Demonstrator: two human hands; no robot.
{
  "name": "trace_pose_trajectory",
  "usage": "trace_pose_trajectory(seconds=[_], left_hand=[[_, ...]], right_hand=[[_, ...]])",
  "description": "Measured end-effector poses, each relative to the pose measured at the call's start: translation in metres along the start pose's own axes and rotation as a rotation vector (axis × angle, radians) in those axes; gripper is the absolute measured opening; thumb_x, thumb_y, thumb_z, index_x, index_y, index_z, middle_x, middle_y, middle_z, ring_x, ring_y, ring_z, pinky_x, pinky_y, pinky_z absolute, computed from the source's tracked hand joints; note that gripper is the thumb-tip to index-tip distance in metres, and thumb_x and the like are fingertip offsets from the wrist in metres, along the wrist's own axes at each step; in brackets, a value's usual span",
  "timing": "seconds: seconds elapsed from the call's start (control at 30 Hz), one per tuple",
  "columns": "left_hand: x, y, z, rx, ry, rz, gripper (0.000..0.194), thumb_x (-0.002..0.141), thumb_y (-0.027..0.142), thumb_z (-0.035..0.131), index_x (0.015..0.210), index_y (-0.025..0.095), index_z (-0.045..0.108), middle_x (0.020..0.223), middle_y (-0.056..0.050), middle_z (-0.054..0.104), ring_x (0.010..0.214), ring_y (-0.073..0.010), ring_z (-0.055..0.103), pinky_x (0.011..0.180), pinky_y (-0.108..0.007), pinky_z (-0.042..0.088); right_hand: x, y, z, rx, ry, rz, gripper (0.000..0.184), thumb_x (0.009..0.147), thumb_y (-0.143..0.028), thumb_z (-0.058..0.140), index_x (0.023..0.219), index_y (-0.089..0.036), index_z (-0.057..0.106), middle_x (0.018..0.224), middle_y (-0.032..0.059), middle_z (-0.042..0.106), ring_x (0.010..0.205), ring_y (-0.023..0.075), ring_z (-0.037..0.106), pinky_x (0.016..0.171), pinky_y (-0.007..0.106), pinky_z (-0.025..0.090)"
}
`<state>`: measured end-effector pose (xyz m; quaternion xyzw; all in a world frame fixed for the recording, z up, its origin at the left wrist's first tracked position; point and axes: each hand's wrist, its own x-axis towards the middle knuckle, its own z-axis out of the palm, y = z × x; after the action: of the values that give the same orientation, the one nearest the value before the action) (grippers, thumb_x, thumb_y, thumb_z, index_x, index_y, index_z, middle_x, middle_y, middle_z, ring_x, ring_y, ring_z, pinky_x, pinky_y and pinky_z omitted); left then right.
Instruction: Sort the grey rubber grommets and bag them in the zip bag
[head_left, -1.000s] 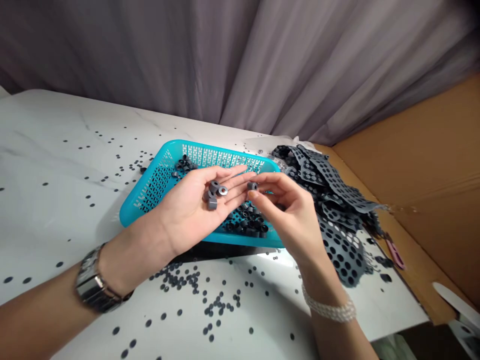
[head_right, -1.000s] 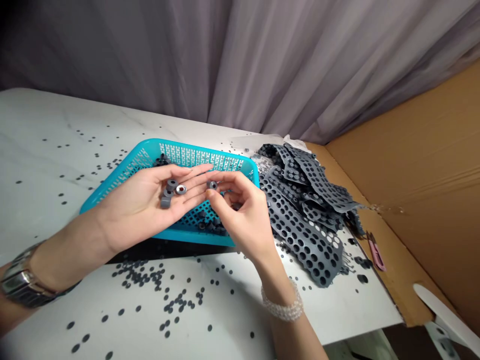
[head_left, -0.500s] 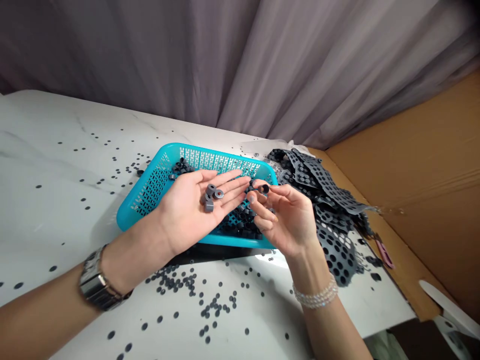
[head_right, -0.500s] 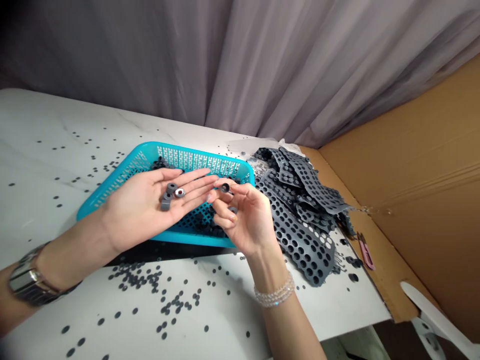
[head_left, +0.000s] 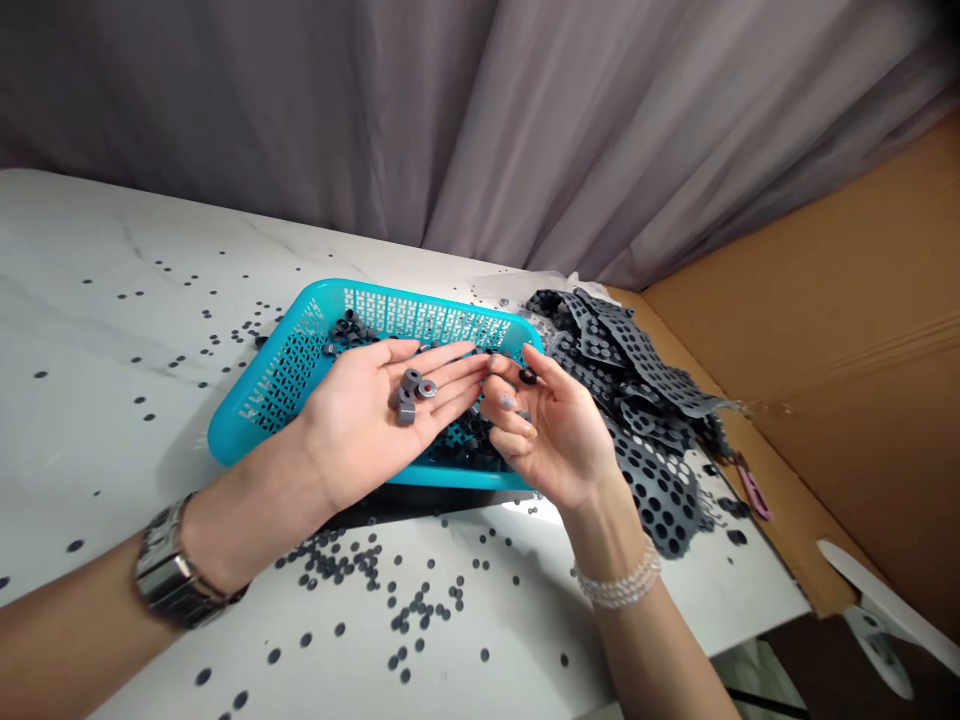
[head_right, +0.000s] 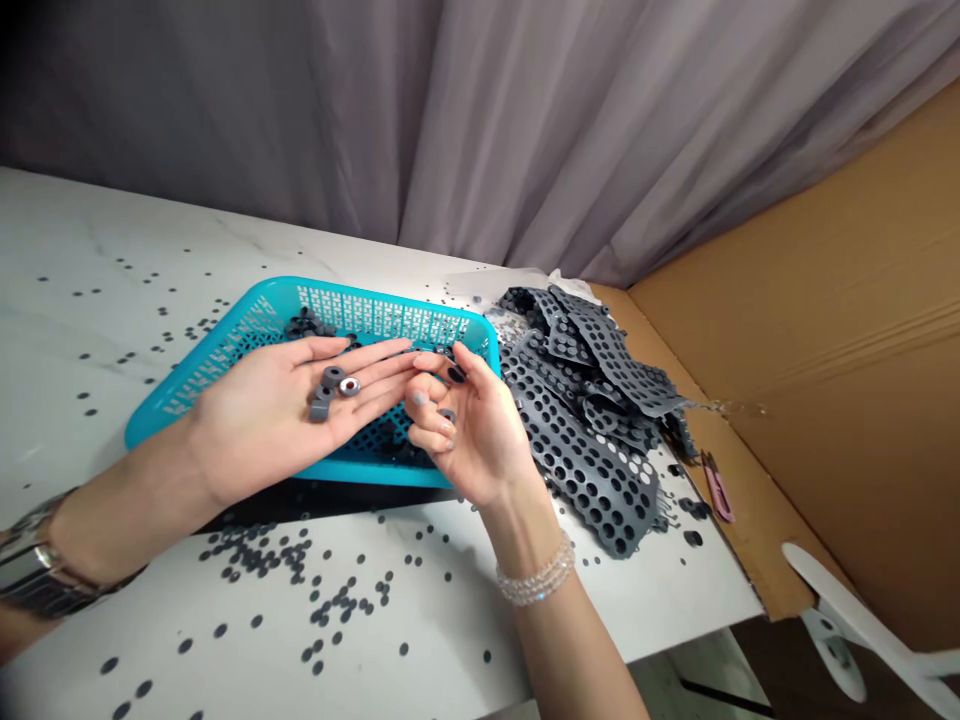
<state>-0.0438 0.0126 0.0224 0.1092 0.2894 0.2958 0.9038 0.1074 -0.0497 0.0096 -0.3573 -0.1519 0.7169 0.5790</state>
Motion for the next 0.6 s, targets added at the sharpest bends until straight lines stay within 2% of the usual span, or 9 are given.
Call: trace_pose_trajectory(seconds=[0.33, 0.6], left_hand=[[0.0004, -0.0001, -0.0008, -0.007, 0.016, -0.005, 0.051, 0.092, 0.02, 0.029, 0.137, -0.002, 0.041, 0.122, -0.025, 0.062, 0.112, -0.0266, 0.062, 0.092, -0.032, 0.053], [0.001, -0.0007, -0.0009, 0.007, 0.029, -0.009, 0.051, 0.093, 0.021, 0.028, 0.139, 0.001, 0.039, 0.123, -0.025, 0.061, 0.113, -0.0259, 0.061, 0.09, -0.031, 0.054]], right_hand=[[-0.0019, 0.0039, 0.003, -0.119, -0.05, 0.012, 0.047, 0.097, -0.044, 0.019, 0.081, -0.018, 0.055, 0.055, -0.0051, 0.033, 0.044, 0.0082, 0.012, 0.036, 0.017, 0.012], [-0.0025, 0.005, 0.0018, -0.168, -0.082, 0.037, 0.046, 0.095, -0.049, 0.019, 0.083, -0.02, 0.053, 0.054, -0.0052, 0.035, 0.044, 0.0094, 0.012, 0.035, 0.018, 0.012]])
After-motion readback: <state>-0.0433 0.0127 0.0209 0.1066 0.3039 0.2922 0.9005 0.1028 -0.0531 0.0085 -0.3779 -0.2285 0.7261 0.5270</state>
